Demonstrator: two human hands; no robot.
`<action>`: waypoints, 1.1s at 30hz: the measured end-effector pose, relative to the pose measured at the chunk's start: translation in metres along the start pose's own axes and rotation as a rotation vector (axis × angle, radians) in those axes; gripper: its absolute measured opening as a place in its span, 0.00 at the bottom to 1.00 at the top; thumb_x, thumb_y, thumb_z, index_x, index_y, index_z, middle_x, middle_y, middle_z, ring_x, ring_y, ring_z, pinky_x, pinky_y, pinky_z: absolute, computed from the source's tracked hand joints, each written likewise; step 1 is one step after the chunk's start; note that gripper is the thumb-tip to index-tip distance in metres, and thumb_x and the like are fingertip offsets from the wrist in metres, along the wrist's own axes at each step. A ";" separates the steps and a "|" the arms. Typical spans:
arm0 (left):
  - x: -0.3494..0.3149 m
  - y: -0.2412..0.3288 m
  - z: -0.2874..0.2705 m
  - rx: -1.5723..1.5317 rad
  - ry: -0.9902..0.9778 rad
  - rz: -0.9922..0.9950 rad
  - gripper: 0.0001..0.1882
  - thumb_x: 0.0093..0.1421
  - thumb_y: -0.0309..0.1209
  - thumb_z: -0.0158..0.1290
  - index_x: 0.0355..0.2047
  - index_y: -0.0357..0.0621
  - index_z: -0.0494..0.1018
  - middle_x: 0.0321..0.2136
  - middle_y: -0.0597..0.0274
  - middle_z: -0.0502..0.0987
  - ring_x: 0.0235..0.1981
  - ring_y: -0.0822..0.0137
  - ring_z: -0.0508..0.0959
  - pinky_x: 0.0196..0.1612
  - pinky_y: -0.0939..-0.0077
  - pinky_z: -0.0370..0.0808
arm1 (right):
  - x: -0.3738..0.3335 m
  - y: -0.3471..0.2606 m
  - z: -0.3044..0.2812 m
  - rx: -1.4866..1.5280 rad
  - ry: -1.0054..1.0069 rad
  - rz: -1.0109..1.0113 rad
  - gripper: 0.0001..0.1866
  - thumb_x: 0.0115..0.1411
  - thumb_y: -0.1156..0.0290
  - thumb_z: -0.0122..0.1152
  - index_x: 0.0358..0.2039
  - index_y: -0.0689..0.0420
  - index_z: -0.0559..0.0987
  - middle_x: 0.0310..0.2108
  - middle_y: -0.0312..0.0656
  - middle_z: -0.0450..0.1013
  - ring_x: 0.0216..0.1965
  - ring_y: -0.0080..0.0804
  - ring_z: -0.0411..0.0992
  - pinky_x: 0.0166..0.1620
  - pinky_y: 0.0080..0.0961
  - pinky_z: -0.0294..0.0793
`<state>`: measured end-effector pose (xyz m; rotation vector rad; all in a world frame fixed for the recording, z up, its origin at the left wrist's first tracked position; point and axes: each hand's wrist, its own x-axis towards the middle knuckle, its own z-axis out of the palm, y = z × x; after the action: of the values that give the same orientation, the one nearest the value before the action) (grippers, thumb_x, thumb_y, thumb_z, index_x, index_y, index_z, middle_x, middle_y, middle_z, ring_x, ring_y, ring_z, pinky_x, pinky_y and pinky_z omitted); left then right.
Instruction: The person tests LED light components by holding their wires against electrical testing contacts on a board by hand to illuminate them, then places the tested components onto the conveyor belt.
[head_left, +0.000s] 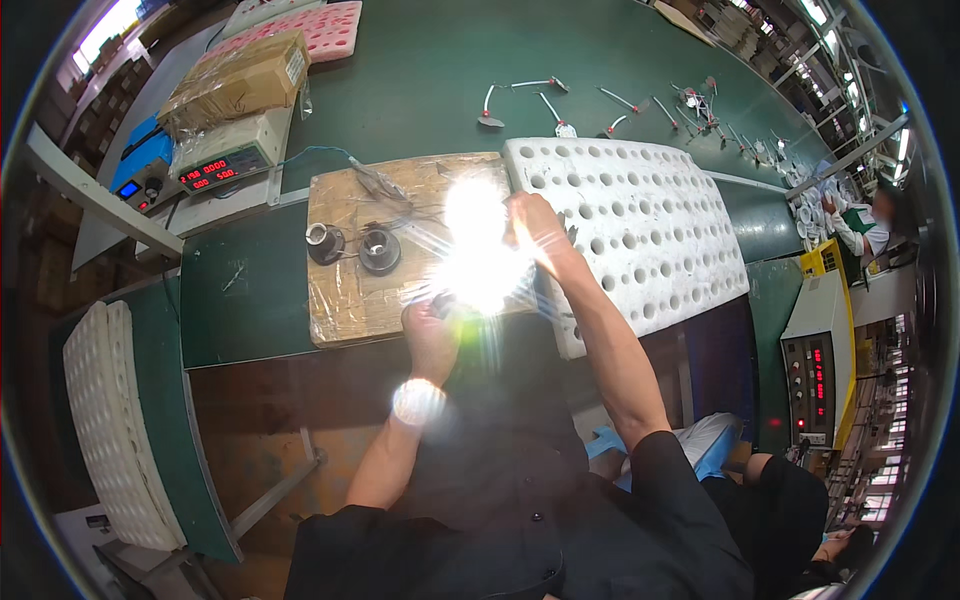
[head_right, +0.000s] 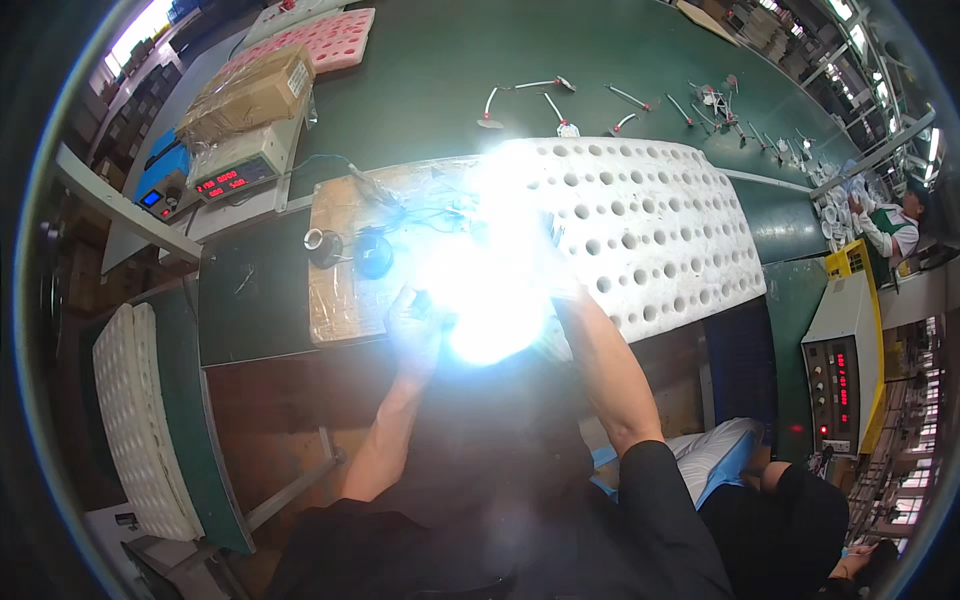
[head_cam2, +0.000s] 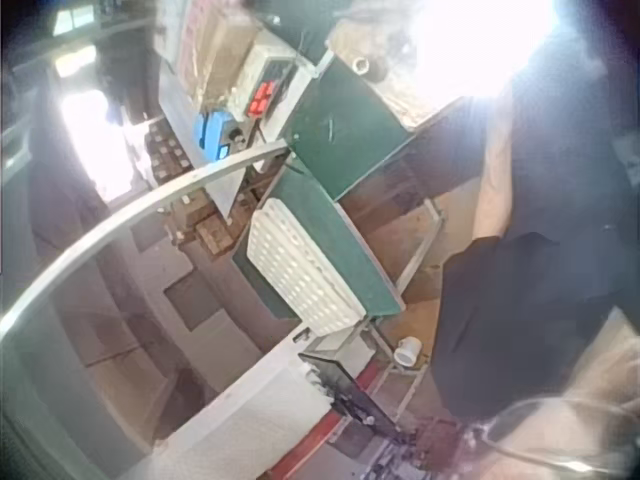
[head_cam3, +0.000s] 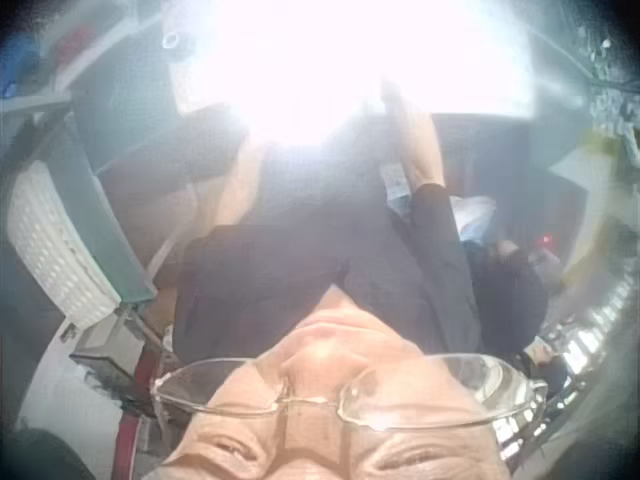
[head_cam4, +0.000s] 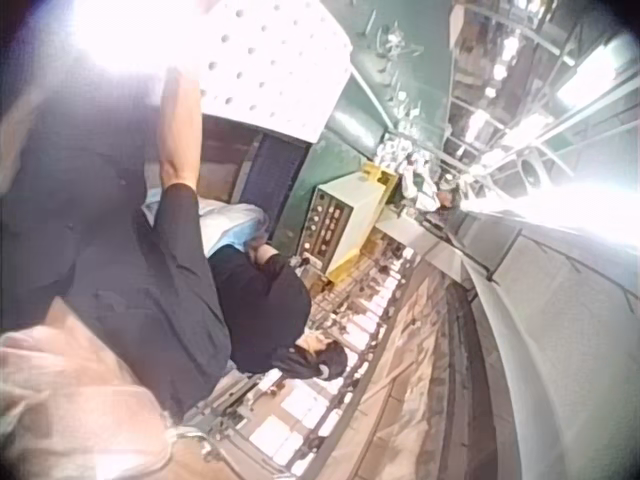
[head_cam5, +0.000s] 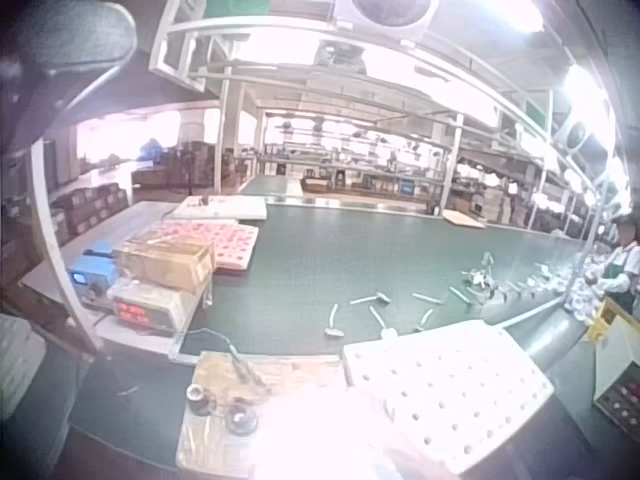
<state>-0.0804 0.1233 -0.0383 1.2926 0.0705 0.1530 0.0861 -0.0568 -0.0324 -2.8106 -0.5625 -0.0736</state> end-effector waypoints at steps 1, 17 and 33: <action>-0.001 -0.001 -0.003 0.200 -0.013 0.307 0.09 0.60 0.18 0.52 0.42 0.34 0.74 0.30 0.65 0.76 0.30 0.74 0.77 0.33 0.79 0.77 | 0.002 0.007 0.007 0.001 0.050 -0.074 0.10 0.43 0.72 0.65 0.19 0.68 0.77 0.21 0.60 0.74 0.27 0.55 0.78 0.33 0.40 0.78; 0.002 -0.004 -0.003 -0.086 0.146 0.242 0.05 0.60 0.22 0.59 0.37 0.38 0.76 0.25 0.72 0.76 0.27 0.78 0.75 0.33 0.81 0.73 | -0.008 0.012 0.012 -0.173 -0.005 0.062 0.09 0.57 0.75 0.53 0.35 0.60 0.81 0.34 0.55 0.78 0.37 0.52 0.78 0.38 0.44 0.77; 0.000 0.006 0.001 0.163 0.170 0.000 0.03 0.60 0.24 0.57 0.35 0.38 0.77 0.23 0.66 0.79 0.26 0.78 0.76 0.31 0.78 0.73 | -0.003 -0.013 -0.007 -0.027 -0.162 0.294 0.20 0.54 0.57 0.66 0.33 0.65 0.81 0.34 0.61 0.78 0.40 0.57 0.78 0.41 0.47 0.79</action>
<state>-0.0811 0.1237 -0.0319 1.4404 0.2319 0.2613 0.0781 -0.0489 -0.0224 -2.9088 -0.1766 0.2070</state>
